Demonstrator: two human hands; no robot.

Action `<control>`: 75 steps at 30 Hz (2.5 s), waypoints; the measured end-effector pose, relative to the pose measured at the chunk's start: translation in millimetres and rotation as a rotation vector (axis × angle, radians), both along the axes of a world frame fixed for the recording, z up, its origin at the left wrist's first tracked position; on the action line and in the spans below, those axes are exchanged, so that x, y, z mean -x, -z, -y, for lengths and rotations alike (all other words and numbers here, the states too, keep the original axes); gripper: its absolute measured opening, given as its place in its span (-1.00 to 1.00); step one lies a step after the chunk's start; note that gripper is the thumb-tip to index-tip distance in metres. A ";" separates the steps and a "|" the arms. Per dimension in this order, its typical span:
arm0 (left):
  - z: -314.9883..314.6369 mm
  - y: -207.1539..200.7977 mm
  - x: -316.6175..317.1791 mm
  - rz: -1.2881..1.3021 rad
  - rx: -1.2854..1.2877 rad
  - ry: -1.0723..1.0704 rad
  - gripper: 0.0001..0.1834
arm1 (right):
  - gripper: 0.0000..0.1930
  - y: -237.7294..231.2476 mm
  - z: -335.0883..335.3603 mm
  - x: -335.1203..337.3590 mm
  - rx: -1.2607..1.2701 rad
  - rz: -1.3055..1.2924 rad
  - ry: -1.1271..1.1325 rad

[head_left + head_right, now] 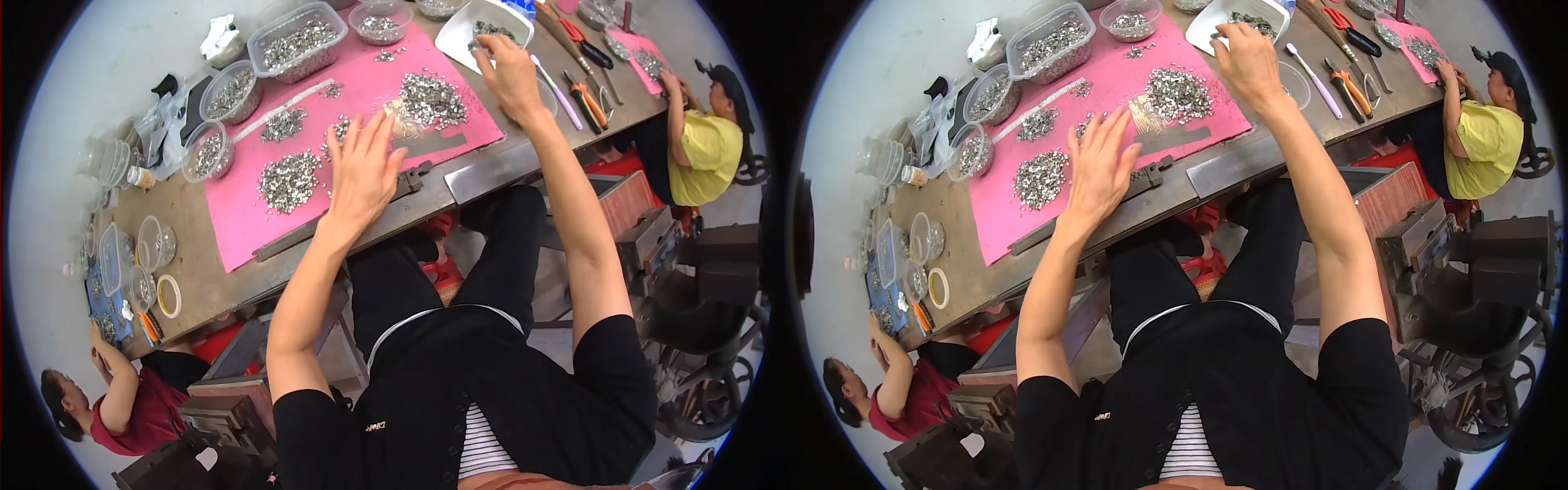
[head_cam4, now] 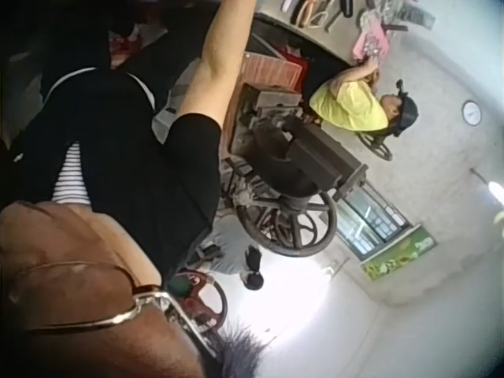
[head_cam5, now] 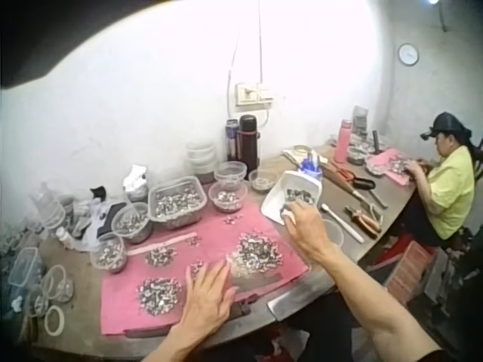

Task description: Manually aligning and inserting small metal components into a guide rail on a workbench.

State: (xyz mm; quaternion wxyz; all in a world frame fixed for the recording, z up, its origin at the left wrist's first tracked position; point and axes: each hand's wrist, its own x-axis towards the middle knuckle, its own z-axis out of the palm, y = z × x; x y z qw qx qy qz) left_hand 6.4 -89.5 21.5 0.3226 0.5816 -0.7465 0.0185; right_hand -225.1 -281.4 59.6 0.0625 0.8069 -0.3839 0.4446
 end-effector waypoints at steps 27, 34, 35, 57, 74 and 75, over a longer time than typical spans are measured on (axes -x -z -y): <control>45.8 11.6 17.5 -0.124 -0.092 0.025 -0.89 | -0.92 62.1 -101.9 -6.1 -0.337 0.086 -0.264; 52.5 12.8 23.4 0.011 -0.029 0.012 -0.88 | -0.90 65.7 -97.5 1.0 -0.292 0.027 -0.314; 53.1 11.8 23.7 0.040 -0.046 0.020 -0.87 | -0.90 65.7 -97.9 1.3 -0.294 0.027 -0.316; -36.3 11.8 -3.3 -0.092 0.040 -0.069 -0.93 | -0.90 57.6 -101.5 -12.4 -0.260 -0.029 -0.320; -48.7 24.5 2.9 -0.113 0.082 -0.048 -0.84 | -0.83 56.7 -146.5 -52.8 -0.241 -0.083 -0.649; -48.6 25.2 2.2 -0.127 0.081 -0.042 -0.85 | -0.83 57.1 -145.6 -50.0 -0.269 -0.070 -0.660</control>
